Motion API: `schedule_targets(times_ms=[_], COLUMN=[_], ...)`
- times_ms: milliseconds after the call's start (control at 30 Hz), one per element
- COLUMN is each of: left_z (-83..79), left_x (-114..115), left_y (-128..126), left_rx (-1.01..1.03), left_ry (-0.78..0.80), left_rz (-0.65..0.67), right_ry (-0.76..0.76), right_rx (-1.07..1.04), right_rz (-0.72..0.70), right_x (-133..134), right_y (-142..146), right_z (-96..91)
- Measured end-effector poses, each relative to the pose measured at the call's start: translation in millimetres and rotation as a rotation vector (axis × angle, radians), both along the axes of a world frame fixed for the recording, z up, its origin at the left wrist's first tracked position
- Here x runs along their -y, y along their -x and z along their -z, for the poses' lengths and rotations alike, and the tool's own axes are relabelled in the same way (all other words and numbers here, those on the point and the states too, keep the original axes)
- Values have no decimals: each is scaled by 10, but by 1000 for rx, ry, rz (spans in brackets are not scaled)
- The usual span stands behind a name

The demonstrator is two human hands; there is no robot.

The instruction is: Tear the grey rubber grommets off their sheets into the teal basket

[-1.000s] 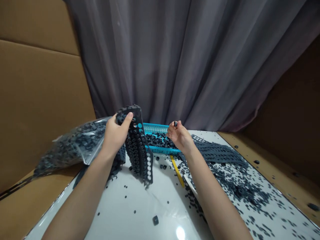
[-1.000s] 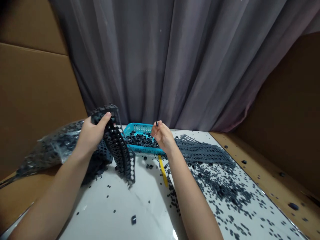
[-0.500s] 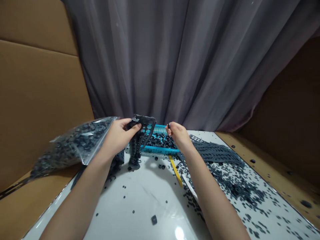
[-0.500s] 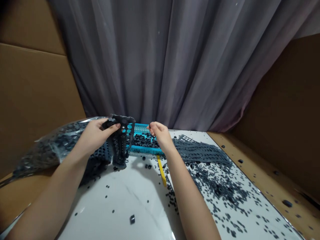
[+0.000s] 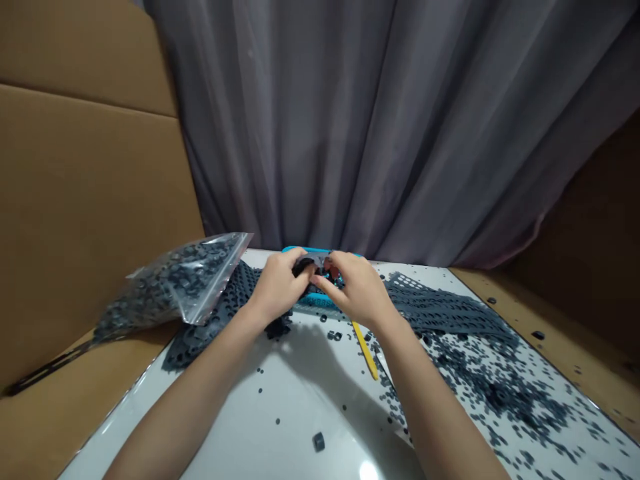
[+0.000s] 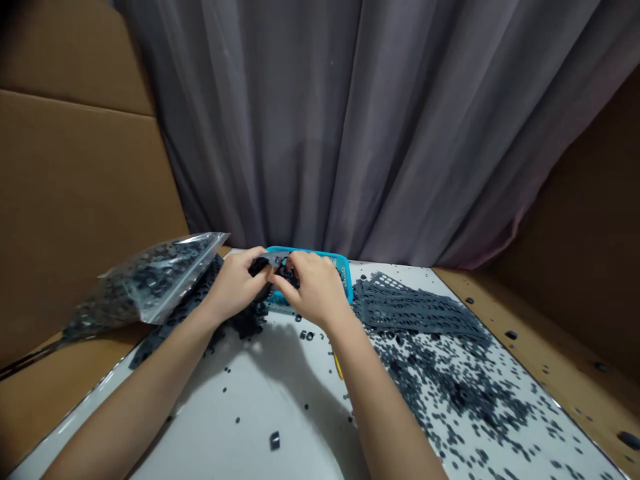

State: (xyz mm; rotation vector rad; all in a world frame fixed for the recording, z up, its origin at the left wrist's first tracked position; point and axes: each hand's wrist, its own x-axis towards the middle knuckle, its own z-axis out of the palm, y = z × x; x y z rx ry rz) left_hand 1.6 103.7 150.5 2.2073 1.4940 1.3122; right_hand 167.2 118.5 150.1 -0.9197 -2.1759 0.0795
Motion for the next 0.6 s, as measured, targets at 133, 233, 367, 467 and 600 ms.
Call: schedule_targets(times_ms=[133, 233, 367, 467, 600], left_z=[-6, 24, 84, 125, 138], left_x=[25, 1, -7, 8, -27], left_y=[-19, -31, -125, -213, -223], left_rx=[125, 365, 899, 1181, 1289], left_ry=[70, 201, 391, 487, 539], left_rz=[259, 418, 495, 469, 434], right_ry=[214, 327, 572, 749, 870], right_rx=[33, -87, -438, -675, -878], right_rz=[-147, -291, -496, -594, -658], right_x=[-5, -31, -66, -105, -142], right_y=[-20, -16, 56, 121, 148], right_z=[6, 31, 114, 212, 276])
